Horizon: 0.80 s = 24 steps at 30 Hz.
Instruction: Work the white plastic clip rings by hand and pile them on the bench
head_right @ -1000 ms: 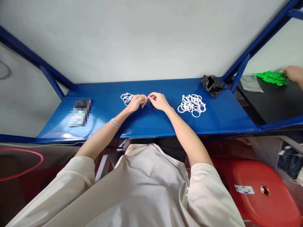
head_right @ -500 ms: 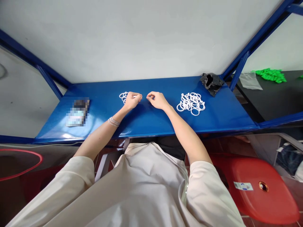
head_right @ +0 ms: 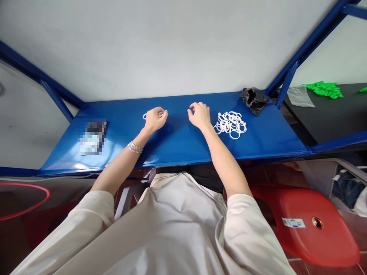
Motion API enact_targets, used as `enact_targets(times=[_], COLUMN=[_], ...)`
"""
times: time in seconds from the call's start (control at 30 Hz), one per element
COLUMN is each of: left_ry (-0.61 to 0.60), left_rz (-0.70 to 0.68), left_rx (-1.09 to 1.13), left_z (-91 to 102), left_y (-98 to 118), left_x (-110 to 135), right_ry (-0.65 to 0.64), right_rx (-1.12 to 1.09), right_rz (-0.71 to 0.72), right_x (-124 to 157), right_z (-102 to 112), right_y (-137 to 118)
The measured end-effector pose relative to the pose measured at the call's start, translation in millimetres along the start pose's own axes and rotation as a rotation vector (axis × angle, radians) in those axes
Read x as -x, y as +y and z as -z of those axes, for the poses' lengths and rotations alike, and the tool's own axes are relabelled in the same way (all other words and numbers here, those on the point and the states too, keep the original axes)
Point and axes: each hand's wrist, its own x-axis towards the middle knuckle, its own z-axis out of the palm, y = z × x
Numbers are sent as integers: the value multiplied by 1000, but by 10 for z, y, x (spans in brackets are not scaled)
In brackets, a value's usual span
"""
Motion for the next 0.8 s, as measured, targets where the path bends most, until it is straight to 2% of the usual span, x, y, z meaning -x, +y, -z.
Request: enact_targets(times=[0.1,0.2,0.27,0.47,0.6,0.8], left_ry=[1,6,15,14,-28,22], left_rz=[38,88,85,54,46,-3], left_rx=[-182,-273,-302,-293,-297,-369], left_z=[26,39,40,27,13,-24], left_y=[-80,-119,-118,-91,-91,-97], left_x=[-34,-18,5,37,36,23], right_ry=[110,74,46,133,55,182], right_rx=[207,308,308,261,236,160], right_rz=[-184,-396,-450,-499,-543,-429], right_x=[-51,-101,-136,-215,-206,-158], right_z=[130,159,137,115,182,309], right_y=[294,556,664,825,840,725])
